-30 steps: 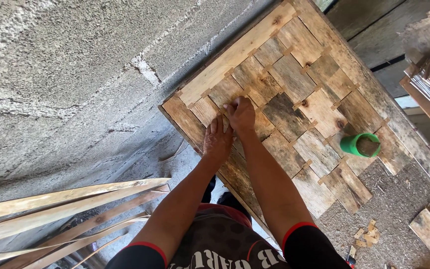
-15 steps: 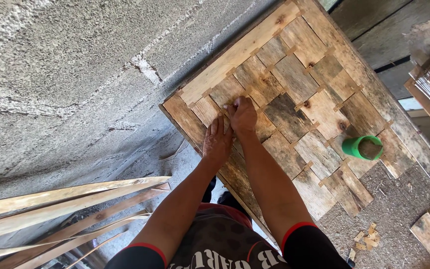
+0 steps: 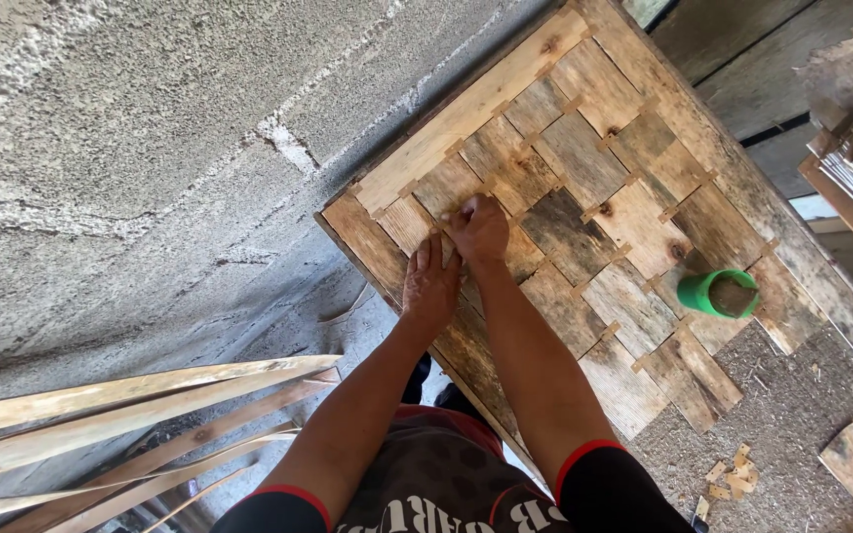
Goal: Assembling and gluing small wooden tiles onto a wooden board to create a textured surface.
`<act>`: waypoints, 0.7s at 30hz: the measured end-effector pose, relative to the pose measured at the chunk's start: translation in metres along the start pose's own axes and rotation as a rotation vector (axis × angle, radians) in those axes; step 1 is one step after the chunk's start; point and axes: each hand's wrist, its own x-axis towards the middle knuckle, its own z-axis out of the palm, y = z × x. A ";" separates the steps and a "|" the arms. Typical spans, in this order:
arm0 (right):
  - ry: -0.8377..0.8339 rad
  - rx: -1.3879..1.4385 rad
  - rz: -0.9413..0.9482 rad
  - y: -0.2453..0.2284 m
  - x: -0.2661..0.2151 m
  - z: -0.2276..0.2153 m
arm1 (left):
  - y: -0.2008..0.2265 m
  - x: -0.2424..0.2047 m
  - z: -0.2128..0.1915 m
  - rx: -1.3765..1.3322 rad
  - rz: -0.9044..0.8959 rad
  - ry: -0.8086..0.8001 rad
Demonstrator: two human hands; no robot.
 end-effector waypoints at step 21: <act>-0.009 -0.098 -0.177 -0.012 -0.028 -0.003 | -0.031 -0.005 0.010 -0.660 -0.101 0.357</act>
